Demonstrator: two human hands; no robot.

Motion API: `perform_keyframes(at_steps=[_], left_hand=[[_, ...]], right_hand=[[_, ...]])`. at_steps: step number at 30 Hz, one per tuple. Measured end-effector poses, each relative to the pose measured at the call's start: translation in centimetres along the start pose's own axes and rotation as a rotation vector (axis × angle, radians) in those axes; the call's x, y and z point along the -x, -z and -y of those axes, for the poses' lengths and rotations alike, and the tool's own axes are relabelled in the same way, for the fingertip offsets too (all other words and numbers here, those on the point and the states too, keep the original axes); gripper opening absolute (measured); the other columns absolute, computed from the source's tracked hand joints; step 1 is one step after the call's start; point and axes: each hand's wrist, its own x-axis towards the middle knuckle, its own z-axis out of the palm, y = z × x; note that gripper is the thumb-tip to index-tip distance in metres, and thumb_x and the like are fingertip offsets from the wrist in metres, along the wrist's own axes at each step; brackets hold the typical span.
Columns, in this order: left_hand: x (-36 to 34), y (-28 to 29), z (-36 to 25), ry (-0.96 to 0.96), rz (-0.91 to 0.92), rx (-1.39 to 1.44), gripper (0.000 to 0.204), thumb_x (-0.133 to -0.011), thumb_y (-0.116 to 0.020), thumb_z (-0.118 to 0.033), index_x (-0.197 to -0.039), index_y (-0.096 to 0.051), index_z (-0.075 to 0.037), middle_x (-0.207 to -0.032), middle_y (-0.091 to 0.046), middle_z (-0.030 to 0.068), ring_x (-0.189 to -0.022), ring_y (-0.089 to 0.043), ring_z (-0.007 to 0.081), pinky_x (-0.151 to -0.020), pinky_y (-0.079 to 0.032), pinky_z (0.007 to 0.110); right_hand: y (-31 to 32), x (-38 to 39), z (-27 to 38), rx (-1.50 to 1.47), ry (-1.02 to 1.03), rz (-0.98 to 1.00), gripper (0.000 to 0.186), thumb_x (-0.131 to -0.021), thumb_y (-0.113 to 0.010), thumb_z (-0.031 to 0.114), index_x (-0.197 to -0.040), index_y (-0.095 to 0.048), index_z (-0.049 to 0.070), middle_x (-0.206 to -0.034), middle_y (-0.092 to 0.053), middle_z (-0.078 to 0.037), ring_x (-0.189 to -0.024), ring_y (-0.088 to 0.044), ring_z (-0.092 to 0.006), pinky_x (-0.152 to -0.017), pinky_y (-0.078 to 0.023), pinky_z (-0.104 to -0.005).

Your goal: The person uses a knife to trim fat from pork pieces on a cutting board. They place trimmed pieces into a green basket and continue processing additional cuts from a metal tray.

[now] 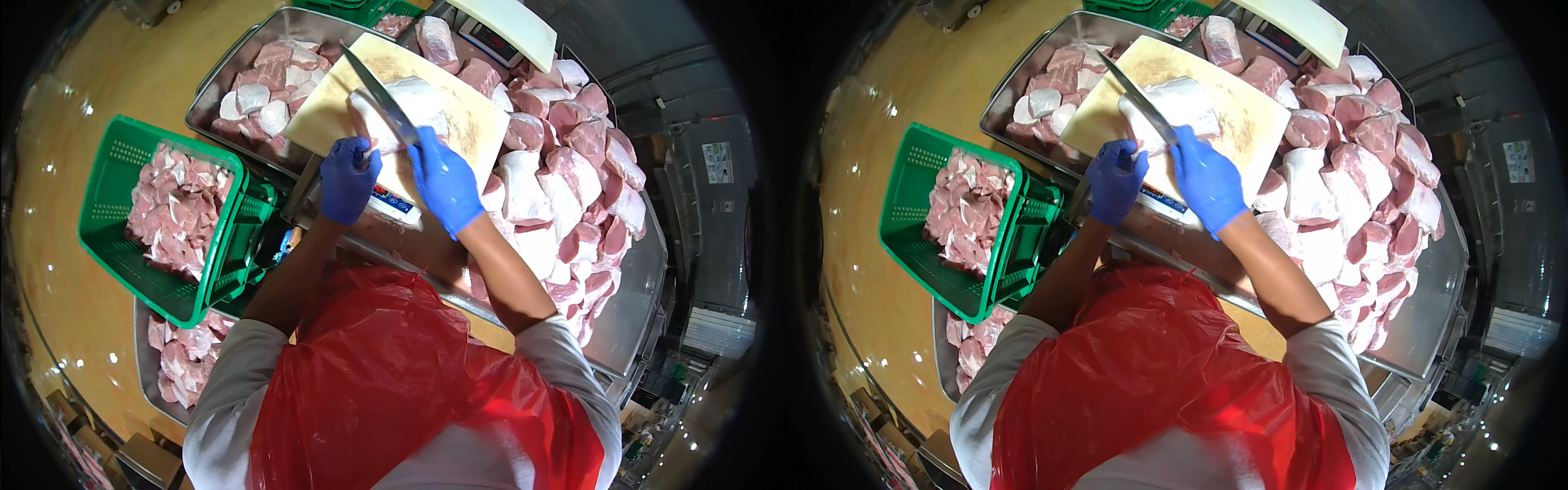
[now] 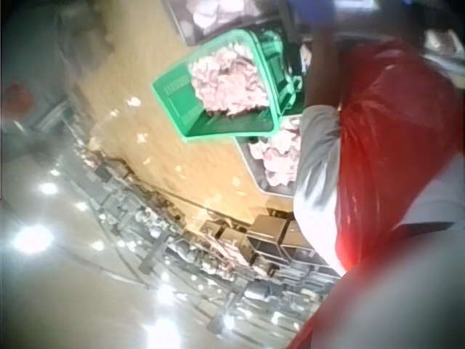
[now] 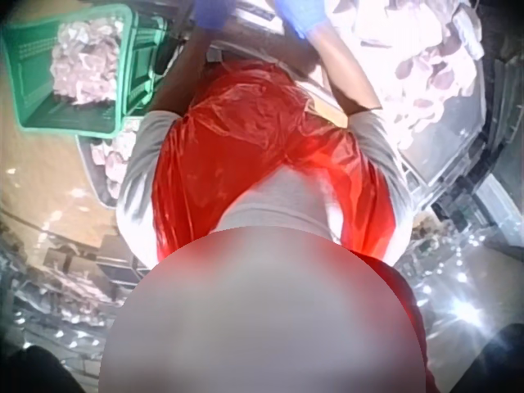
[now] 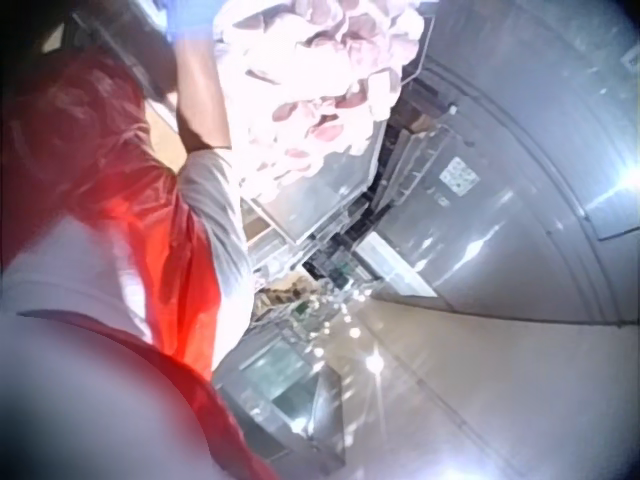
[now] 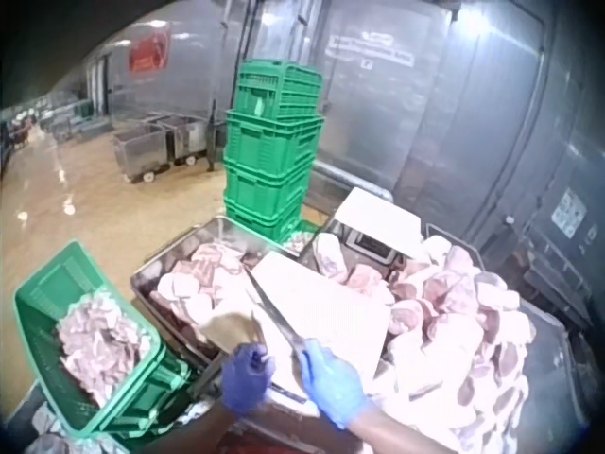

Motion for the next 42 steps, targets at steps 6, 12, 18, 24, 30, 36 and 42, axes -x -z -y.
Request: perform_keyframes(at_steps=[6,12,18,24,30,36,42], left_hand=[[0.8,-0.8,2.2,0.001,0.004,-0.036,0.012,-0.077,-0.070,-0.008,-0.080,-0.059,-0.009,-0.073,-0.062,0.0137,-0.068,-0.062,0.0368,-0.063,-0.050,0.045],[1.1,0.5,1.1,-0.022,0.064,-0.122,0.015,-0.077,-0.073,-0.010,-0.071,-0.059,-0.007,-0.069,-0.061,0.0132,-0.064,-0.061,0.0361,-0.058,-0.049,0.042],[1.0,3.5,1.5,0.112,-0.003,-0.069,0.012,-0.080,-0.073,-0.014,-0.078,-0.066,-0.004,-0.073,-0.067,0.0135,-0.065,-0.066,0.0278,-0.062,-0.053,0.038],[2.3,3.6,2.2,0.221,0.013,0.085,0.011,-0.078,-0.075,-0.011,-0.081,-0.068,-0.002,-0.069,-0.065,0.0095,-0.062,-0.062,0.0160,-0.062,-0.052,0.033],[1.4,4.0,1.2,0.099,0.042,-0.024,0.013,-0.076,-0.075,-0.011,-0.080,-0.066,-0.002,-0.068,-0.065,0.0110,-0.060,-0.062,0.0194,-0.061,-0.051,0.034],[0.8,4.6,1.1,0.113,0.091,-0.042,0.012,-0.075,-0.075,-0.012,-0.076,-0.065,-0.004,-0.066,-0.063,0.0112,-0.058,-0.061,0.0222,-0.060,-0.050,0.035],[1.2,7.9,3.3,0.140,-0.058,-0.039,0.006,-0.082,-0.071,-0.005,-0.081,-0.065,-0.003,-0.073,-0.063,-0.0010,-0.066,-0.056,0.0098,-0.063,-0.049,0.030]], right_hand=[[-2.4,-3.5,3.4,-0.049,-0.030,0.234,0.029,-0.099,-0.052,0.020,-0.124,-0.045,0.005,-0.087,-0.063,-0.027,-0.075,-0.063,-0.0460,-0.064,-0.049,-0.0540],[0.9,3.7,-0.5,0.135,-0.092,0.481,0.027,-0.097,-0.051,0.018,-0.122,-0.043,0.013,-0.091,-0.063,-0.026,-0.075,-0.066,-0.0445,-0.063,-0.054,-0.0515],[11.4,9.5,-5.1,0.501,-0.073,0.713,0.040,-0.089,-0.059,0.014,-0.126,-0.044,0.016,-0.092,-0.060,-0.023,-0.064,-0.067,-0.0406,-0.051,-0.053,-0.0467],[8.8,6.5,-1.1,0.271,-0.034,0.477,0.042,-0.092,-0.054,0.012,-0.133,-0.043,0.014,-0.092,-0.062,-0.024,-0.072,-0.067,-0.0429,-0.059,-0.054,-0.0494],[0.2,-2.0,5.3,-0.034,-0.002,0.292,0.038,-0.094,-0.050,0.011,-0.131,-0.044,0.006,-0.094,-0.065,-0.028,-0.077,-0.066,-0.0449,-0.065,-0.054,-0.0512],[-0.5,1.0,0.8,0.095,0.064,0.329,0.028,-0.094,-0.050,0.011,-0.122,-0.047,0.011,-0.090,-0.067,-0.025,-0.075,-0.067,-0.0435,-0.063,-0.054,-0.0521],[9.6,8.7,-6.7,0.437,-0.007,0.673,0.039,-0.094,-0.058,0.018,-0.131,-0.047,0.017,-0.091,-0.065,-0.021,-0.071,-0.068,-0.0401,-0.057,-0.055,-0.0466]])
